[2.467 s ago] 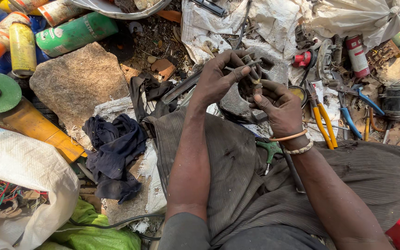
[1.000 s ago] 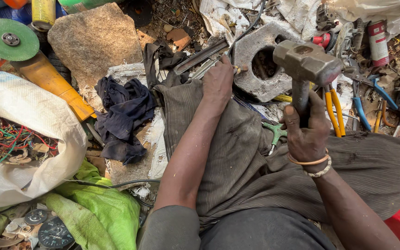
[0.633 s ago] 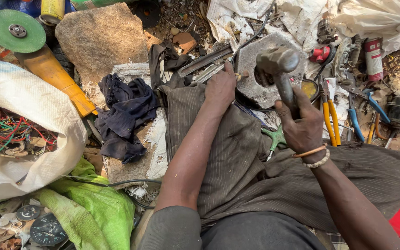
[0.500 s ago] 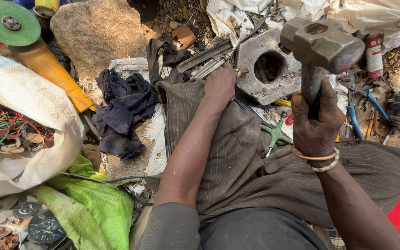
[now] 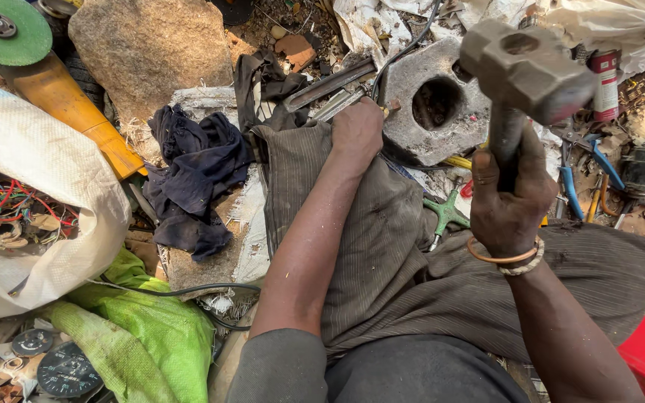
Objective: The person sits on the ground and uses a hammer and pliers to work on a small metal component placed on a concrete block. They repeatedly strike the part with the hammer and adjust it with pliers, occasionally inspecting the piece by hand.
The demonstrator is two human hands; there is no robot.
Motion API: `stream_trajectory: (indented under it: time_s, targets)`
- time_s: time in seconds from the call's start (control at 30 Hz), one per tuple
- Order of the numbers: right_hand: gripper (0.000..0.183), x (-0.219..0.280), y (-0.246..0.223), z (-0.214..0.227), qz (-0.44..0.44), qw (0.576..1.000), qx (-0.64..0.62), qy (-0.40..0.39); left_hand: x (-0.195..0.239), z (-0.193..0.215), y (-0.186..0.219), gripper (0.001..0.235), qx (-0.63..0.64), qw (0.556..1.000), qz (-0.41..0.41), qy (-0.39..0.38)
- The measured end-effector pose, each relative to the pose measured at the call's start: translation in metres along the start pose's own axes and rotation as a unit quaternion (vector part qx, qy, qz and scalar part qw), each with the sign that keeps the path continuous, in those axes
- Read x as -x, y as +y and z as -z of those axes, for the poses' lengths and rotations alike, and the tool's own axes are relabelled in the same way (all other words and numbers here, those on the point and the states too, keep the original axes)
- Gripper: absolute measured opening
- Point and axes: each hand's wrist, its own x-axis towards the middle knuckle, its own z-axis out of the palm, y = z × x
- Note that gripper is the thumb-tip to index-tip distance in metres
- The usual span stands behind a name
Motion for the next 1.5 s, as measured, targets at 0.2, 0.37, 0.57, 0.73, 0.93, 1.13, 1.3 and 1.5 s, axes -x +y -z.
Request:
stream_trajectory:
  time_s: [0.2, 0.37, 0.57, 0.73, 0.93, 1.13, 1.3, 1.5]
  targets:
    - [0.039, -0.004, 0.020, -0.050, -0.045, 0.993, 0.074, -0.085, 0.001, 0.006, -0.002, 0.012, 0.007, 0.999, -0.033, -0.025]
    - [0.050, -0.002, 0.018, -0.014, -0.121, 0.970, 0.140, -0.160, -0.009, 0.027, -0.006, 0.016, 0.031, 0.994, -0.012, -0.108]
    - [0.042, -0.003, 0.016, -0.017, -0.018, 0.995, -0.084, 0.060, -0.013, 0.030, -0.003, 0.019, 0.040, 0.986, 0.005, -0.160]
    - [0.050, 0.006, 0.030, -0.050, -0.119, 0.958, 0.166, -0.202, -0.006, 0.037, -0.001, 0.022, 0.038, 0.986, -0.010, -0.160]
    - [0.046, 0.026, 0.018, -0.002, -0.149, 0.982, 0.049, -0.102, -0.008, 0.027, -0.005, 0.021, 0.057, 0.980, 0.014, -0.190]
    - [0.035, -0.005, 0.020, -0.054, -0.058, 0.997, 0.037, -0.032, -0.014, 0.017, -0.009, 0.018, 0.035, 0.990, -0.009, -0.139]
    - [0.046, -0.003, 0.021, -0.017, -0.215, 0.923, 0.188, -0.259, -0.023, 0.006, -0.008, 0.018, 0.008, 0.996, -0.034, -0.082]
    - [0.032, 0.005, 0.015, -0.012, -0.013, 1.000, -0.014, 0.023, -0.015, -0.006, -0.008, 0.016, 0.026, 0.997, 0.001, -0.079]
